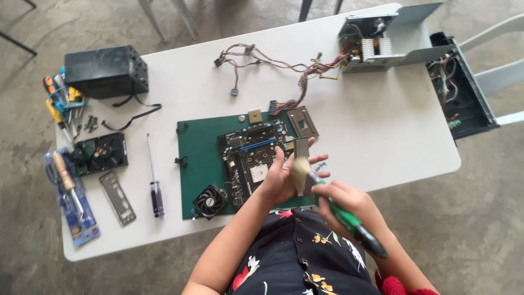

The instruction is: Cleaning a CPU heatsink and other computer components using a brush and a screwdriver on a repair bench.

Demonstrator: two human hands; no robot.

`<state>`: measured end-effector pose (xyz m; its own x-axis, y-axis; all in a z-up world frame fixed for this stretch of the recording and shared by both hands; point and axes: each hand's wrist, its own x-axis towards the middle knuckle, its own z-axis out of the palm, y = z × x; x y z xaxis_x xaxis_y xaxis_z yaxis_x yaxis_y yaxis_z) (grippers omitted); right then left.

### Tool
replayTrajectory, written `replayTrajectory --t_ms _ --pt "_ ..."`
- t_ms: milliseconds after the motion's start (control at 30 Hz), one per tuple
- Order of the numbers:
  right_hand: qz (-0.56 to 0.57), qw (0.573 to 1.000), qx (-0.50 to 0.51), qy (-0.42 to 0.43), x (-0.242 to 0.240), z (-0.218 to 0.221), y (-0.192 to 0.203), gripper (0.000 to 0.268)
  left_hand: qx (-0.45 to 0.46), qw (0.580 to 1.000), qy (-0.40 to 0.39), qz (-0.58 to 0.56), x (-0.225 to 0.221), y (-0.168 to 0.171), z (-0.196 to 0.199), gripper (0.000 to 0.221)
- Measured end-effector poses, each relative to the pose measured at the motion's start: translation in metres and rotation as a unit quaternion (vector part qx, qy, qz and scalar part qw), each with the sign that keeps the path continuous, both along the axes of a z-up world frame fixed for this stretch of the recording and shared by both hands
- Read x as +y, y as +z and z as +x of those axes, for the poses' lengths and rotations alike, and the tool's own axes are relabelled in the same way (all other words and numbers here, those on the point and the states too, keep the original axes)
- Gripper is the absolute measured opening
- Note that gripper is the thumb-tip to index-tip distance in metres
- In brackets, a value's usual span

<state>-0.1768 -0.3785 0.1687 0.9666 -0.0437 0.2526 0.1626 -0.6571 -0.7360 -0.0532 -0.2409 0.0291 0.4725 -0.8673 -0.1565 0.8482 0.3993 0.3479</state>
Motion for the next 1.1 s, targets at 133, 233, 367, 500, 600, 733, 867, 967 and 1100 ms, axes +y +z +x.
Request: replayTrajectory --t_ms 133,233,367,500,600,733,867,967,1100 --pt "-0.010 0.998 0.045 -0.050 -0.011 -0.012 0.026 0.024 -0.019 0.997 -0.078 0.005 -0.020 -0.001 -0.007 0.095" --pt "-0.067 0.984 -0.003 -0.163 -0.026 -0.024 0.022 0.027 0.017 0.993 -0.114 0.025 -0.039 -0.016 -0.019 0.096" --pt "-0.001 0.992 0.077 -0.103 -0.021 -0.034 0.048 0.028 -0.013 0.992 -0.127 0.003 -0.050 0.003 -0.017 0.101" --pt "-0.012 0.984 0.018 -0.177 -0.058 -0.036 0.023 0.029 0.004 0.981 -0.190 0.028 -0.056 -0.004 -0.027 0.096" --pt "-0.016 0.988 0.049 -0.149 -0.050 -0.037 0.041 0.028 -0.016 0.980 -0.198 0.035 -0.060 0.015 -0.020 0.101" --pt "0.030 0.984 0.152 -0.087 -0.050 -0.038 0.046 0.029 -0.041 0.983 -0.176 0.034 -0.065 -0.008 -0.018 0.103" --pt "0.018 0.985 0.055 -0.160 -0.075 -0.022 0.030 0.027 -0.006 0.979 -0.199 0.039 -0.060 0.007 -0.024 0.102" --pt "0.022 0.988 0.083 -0.129 -0.060 -0.022 0.043 0.026 -0.003 0.983 -0.182 0.027 -0.061 -0.002 -0.019 0.103" --pt "0.028 0.983 0.167 -0.070 -0.046 -0.014 0.063 0.025 -0.013 0.984 -0.173 0.037 -0.057 -0.005 -0.017 0.104"
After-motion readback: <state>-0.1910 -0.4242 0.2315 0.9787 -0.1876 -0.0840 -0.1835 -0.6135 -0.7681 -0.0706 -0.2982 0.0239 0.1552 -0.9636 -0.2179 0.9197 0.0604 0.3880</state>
